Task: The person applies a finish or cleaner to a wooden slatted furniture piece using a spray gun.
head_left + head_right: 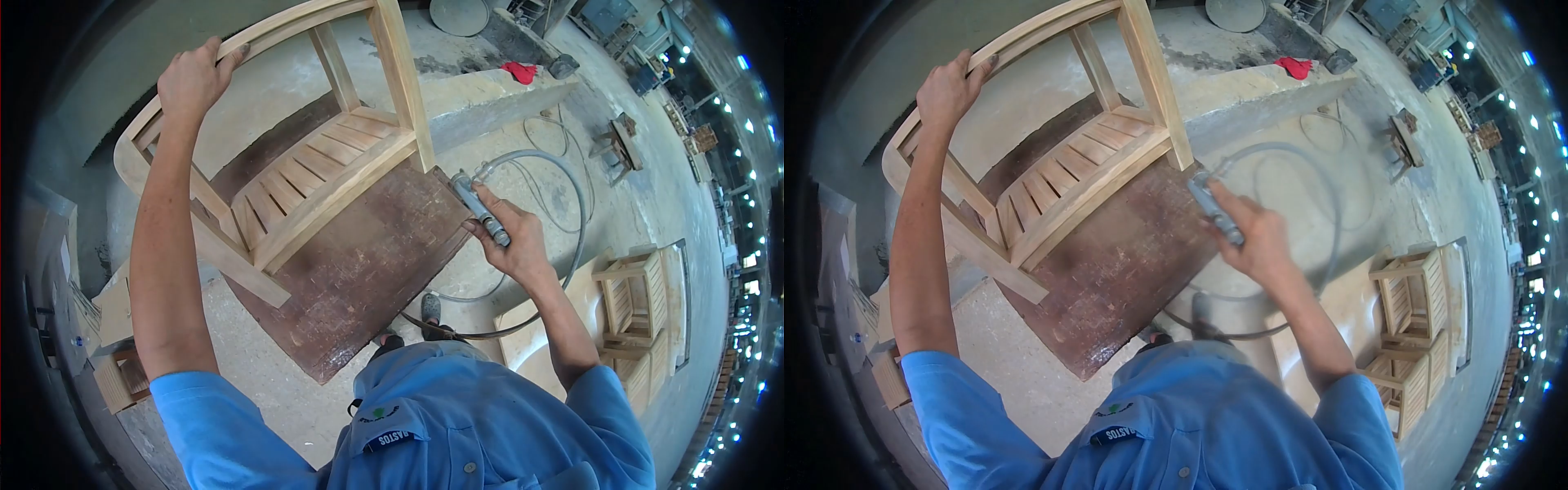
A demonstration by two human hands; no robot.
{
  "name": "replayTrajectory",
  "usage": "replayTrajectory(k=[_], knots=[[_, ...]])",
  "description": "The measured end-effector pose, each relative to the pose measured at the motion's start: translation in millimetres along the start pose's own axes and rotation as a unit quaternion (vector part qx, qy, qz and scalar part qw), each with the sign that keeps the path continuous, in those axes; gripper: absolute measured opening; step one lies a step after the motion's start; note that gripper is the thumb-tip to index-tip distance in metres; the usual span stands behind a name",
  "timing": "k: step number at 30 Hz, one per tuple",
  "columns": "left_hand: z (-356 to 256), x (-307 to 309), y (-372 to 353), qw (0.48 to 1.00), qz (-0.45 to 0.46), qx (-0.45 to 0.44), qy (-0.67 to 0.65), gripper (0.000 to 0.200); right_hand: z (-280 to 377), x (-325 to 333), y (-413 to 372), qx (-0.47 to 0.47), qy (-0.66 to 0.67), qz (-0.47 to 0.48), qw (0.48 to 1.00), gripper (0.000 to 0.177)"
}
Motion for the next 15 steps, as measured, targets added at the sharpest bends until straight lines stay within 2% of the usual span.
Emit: replayTrajectory(k=[4,6,10,14,15], knots=[[3,-6,1,1.0,-0.006,0.007,-0.001,0.052,-27,-27,-23,-0.014,-0.024,0.028,0.999,0.048],[6,-8,-1,0.997,-0.055,-0.038,-0.023,0.054,-38,-36,-42,-0.02,-0.036,0.056,0.998,0.048],[-1,0,-4,0.999,-0.027,-0.011,-0.02,0.052,-33,-40,-42,-0.047,-0.061,0.111,0.991,0.048],[-3,5,-6,0.998,-0.059,-0.023,-0.019,0.049,-11,-26,1,-0.053,-0.046,0.086,0.994,0.046],[-4,6,-7,0.998,-0.059,-0.024,-0.026,0.049,-8,-23,13,-0.013,-0.027,0.044,0.999,0.047]])
Point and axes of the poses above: each hand's wrist, its own y-axis towards the middle knuckle, its own x-axis out of the back of the hand, z = x × y, the point moved 1 cm from there along y, towards the middle knuckle, and after that the axes turned 6 degrees about x, right-handed, at the moved point
